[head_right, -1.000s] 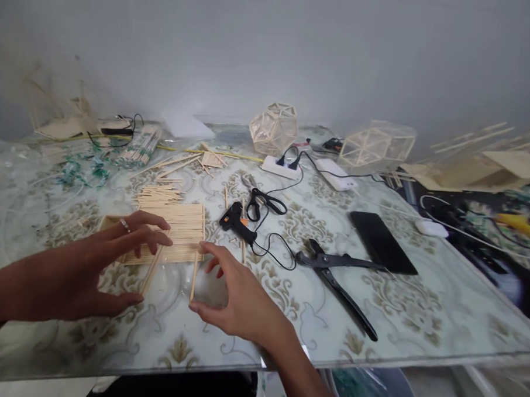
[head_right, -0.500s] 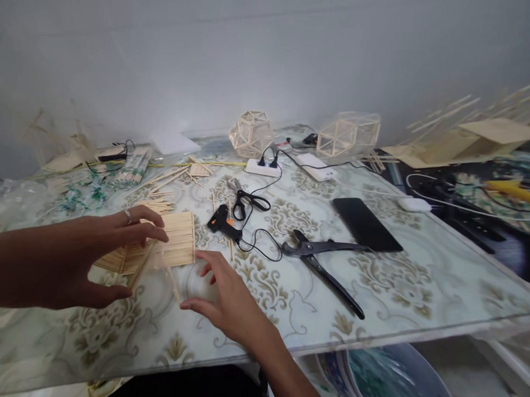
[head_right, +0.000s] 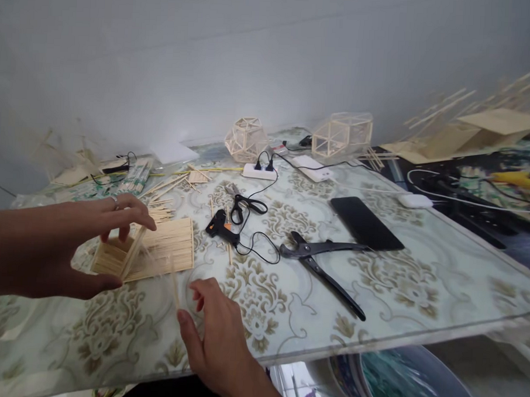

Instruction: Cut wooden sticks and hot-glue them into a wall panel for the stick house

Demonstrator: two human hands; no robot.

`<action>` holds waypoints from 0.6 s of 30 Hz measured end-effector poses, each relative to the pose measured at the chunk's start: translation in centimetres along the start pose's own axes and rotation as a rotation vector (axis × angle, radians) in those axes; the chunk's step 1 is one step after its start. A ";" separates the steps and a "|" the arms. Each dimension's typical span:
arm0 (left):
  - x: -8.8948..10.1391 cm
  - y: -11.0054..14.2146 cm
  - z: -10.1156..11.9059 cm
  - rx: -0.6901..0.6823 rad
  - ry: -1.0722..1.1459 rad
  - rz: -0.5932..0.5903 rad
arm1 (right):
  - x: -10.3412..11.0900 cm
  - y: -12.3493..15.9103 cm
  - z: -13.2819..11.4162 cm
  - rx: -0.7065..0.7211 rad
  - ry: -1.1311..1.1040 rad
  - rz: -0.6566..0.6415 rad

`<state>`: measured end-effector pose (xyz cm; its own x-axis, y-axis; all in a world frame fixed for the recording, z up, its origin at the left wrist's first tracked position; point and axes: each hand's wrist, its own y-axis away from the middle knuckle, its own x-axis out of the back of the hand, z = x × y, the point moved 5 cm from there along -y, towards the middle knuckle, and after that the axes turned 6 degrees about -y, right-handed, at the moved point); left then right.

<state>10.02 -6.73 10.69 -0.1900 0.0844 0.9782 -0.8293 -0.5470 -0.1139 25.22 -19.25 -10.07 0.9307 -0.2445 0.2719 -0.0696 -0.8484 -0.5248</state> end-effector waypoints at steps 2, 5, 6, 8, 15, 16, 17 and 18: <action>-0.5 0.1 0.3 -0.032 -0.066 -0.152 | 0.1 0.4 -0.3 -0.001 -0.005 0.033; -0.4 0.2 0.6 -0.034 -0.088 -0.160 | 0.2 0.7 -0.5 -0.009 -0.008 0.056; -0.3 0.2 0.8 -0.040 -0.081 -0.142 | 0.3 0.8 -0.5 -0.008 -0.009 0.070; -0.2 0.2 1.1 -0.058 -0.078 -0.126 | 0.5 1.0 -0.4 0.000 -0.013 0.106; 0.0 0.8 1.3 -0.100 -0.147 -0.132 | 0.3 1.8 -0.2 -0.004 -0.081 0.152; -0.1 0.9 1.2 -0.105 -0.156 -0.134 | 0.2 1.8 -0.2 0.002 -0.095 0.152; -0.1 0.9 1.2 -0.107 -0.161 -0.135 | 0.2 1.8 -0.2 0.006 -0.108 0.150; -0.1 1.0 1.1 -0.106 -0.164 -0.138 | 0.1 1.8 -0.1 0.007 -0.120 0.143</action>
<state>9.83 -8.20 10.65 0.0096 0.0111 0.9999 -0.8935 -0.4488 0.0135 25.16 -20.90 -10.89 0.9477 -0.3043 0.0962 -0.2022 -0.8058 -0.5566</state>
